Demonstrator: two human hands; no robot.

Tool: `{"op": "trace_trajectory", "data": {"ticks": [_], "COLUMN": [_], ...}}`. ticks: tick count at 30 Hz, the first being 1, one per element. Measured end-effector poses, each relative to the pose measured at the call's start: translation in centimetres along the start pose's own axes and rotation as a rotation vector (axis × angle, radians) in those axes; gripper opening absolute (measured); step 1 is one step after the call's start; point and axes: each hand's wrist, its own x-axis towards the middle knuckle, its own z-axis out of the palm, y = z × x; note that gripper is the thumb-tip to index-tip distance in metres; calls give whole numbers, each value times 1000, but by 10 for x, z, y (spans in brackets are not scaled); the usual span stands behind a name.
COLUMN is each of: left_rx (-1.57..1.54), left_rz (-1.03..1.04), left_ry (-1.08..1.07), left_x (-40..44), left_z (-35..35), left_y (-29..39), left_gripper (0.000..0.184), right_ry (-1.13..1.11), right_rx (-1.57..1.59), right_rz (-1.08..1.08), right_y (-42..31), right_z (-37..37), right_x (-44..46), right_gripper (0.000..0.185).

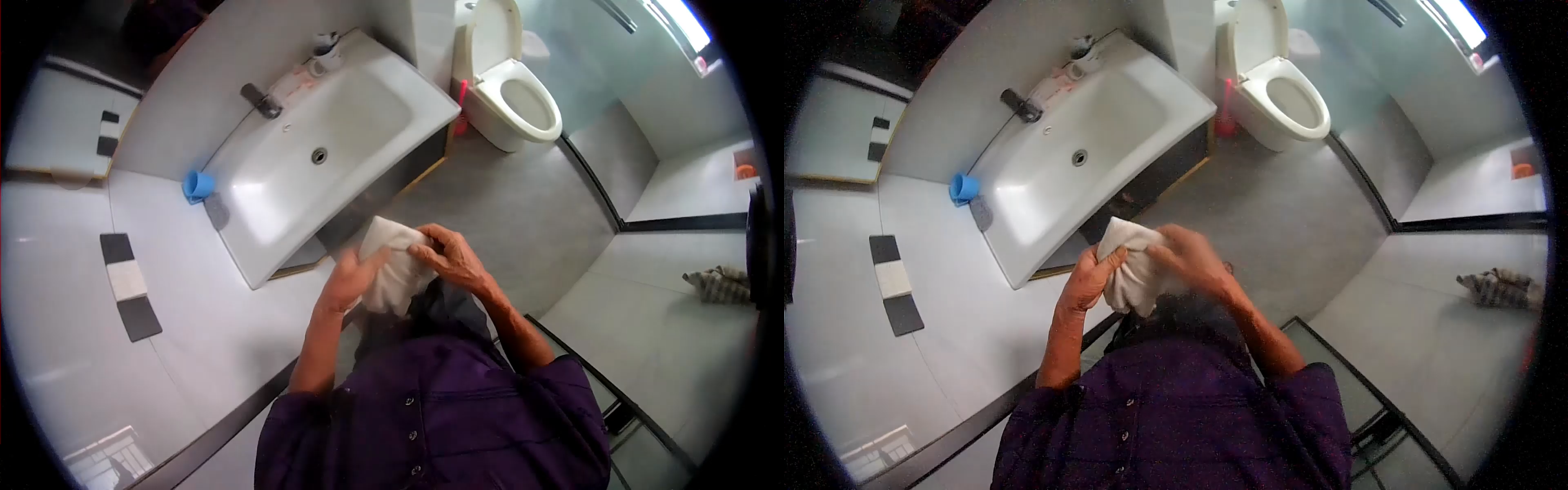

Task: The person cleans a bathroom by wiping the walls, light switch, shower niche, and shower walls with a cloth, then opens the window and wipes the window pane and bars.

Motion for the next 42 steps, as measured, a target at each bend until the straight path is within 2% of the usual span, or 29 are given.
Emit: {"op": "trace_trajectory", "data": {"ticks": [3,6,9,13,14,17,18,19,21,24,27,28,30,34,35,37,39,40,42], "left_rx": [-165,-320,-420,-392,-336,44,149,217,325,387,416,453,534,602,562,515,443,404,335], "left_rz": [-39,-148,-163,-246,-243,-302,-245,-253,-110,-72,-68,-47,-16,-106,-43,-46,-113,-144,-246], "left_ry": [-23,-29,-91,-194,-216,-251,-338,-437,-610,-786,-814,-807,-813,-885,-862,-854,-813,-784,-718], "left_x": [37,64,99,134,141,171,175,183,210,249,281,293,316,372,376,395,409,414,423], "left_z": [42,83,116,157,169,192,210,224,245,276,307,318,338,369,382,398,416,426,447], "left_y": [7,23,24,28,30,21,40,54,61,67,86,93,106,119,128,123,117,115,113], "left_gripper": [35,44,46,41,36,31,28,28,30,27,25,25,24,27,26,26,27,28,27], "right_ry": [301,410,442,472,484,680,791,749,656,457,484,470,493,578,619,706,761,807,826], "right_rx": [-224,-263,-228,-21,123,-61,-122,-54,74,204,158,147,222,354,405,449,423,491,478], "right_rz": [-282,-362,-409,-217,-216,-203,-294,-251,-160,138,96,187,194,224,224,209,267,222,208], "right_y": [16,25,39,47,59,81,86,87,84,70,79,75,77,69,63,75,76,89,108], "right_z": [-39,-77,-103,-132,-142,-179,-190,-205,-237,-285,-313,-324,-341,-363,-368,-377,-390,-395,-415], "right_x": [-2,-11,-21,-28,-25,-19,-19,-21,-31,-48,-53,-56,-52,-49,-50,-50,-55,-54,-59], "right_gripper": [48,52,54,64,67,67,60,56,49,45,45,47,49,44,43,39,36,32,40]}}
